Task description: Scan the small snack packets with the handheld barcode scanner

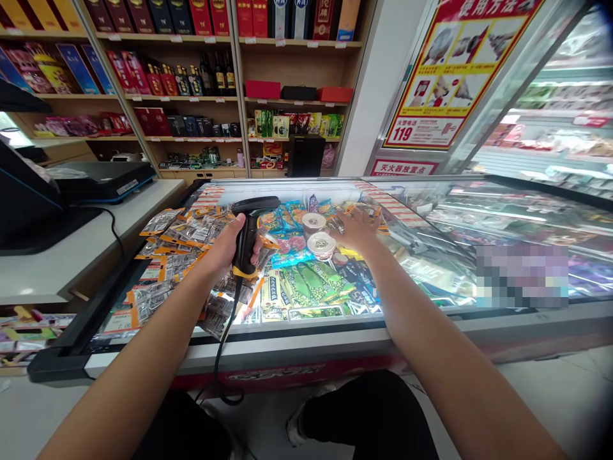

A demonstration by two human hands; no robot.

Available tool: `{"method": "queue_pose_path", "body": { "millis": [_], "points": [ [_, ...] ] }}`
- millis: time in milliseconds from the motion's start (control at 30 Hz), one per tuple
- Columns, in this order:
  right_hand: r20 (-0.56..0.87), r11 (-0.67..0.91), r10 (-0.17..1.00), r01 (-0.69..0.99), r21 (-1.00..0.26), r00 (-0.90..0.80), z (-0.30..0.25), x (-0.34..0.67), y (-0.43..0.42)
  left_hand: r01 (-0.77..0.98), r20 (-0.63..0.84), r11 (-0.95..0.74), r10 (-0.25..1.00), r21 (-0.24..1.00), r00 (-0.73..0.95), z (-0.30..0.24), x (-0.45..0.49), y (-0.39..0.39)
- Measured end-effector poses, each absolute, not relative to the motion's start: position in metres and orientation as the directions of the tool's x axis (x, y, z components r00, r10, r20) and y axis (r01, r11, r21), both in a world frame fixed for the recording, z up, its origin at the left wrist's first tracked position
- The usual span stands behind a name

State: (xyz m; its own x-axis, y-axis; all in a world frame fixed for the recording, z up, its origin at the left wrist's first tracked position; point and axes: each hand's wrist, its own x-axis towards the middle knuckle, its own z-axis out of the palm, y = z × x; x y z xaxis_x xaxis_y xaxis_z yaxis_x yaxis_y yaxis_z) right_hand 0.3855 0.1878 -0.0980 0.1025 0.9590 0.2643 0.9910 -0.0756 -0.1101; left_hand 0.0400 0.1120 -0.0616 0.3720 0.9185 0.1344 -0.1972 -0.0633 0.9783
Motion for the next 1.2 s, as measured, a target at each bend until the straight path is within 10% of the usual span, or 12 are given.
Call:
{"method": "queue_pose_path", "body": {
  "millis": [133,233,667,900,1200],
  "points": [
    [0.483,0.271,0.871,0.907,-0.321,-0.089,-0.097,0.327,0.174,-0.261,0.174,-0.095,0.939,0.960,0.295,-0.055,0.038,0.113],
    [0.356,0.483,0.875,0.656,-0.580,-0.329,-0.104,0.271,0.161,-0.277,0.190,-0.114,0.946,0.954,0.262,-0.052,0.037,0.113],
    [0.250,0.380,0.924,0.761,-0.526,-0.288,-0.111,0.243,0.146,-0.208,0.143,-0.082,0.944,0.975,0.299,-0.060,0.037,0.116],
    [0.070,0.271,0.943,0.628,-0.730,-0.326,-0.099,0.250,0.149,-0.231,0.148,-0.081,0.946,0.970,0.288,-0.059,0.038,0.115],
    [0.199,0.407,0.904,0.621,-0.669,-0.378,-0.105,0.251,0.146,-0.211,0.137,-0.079,0.951,0.974,0.277,-0.055,0.039,0.111]
  ]
}}
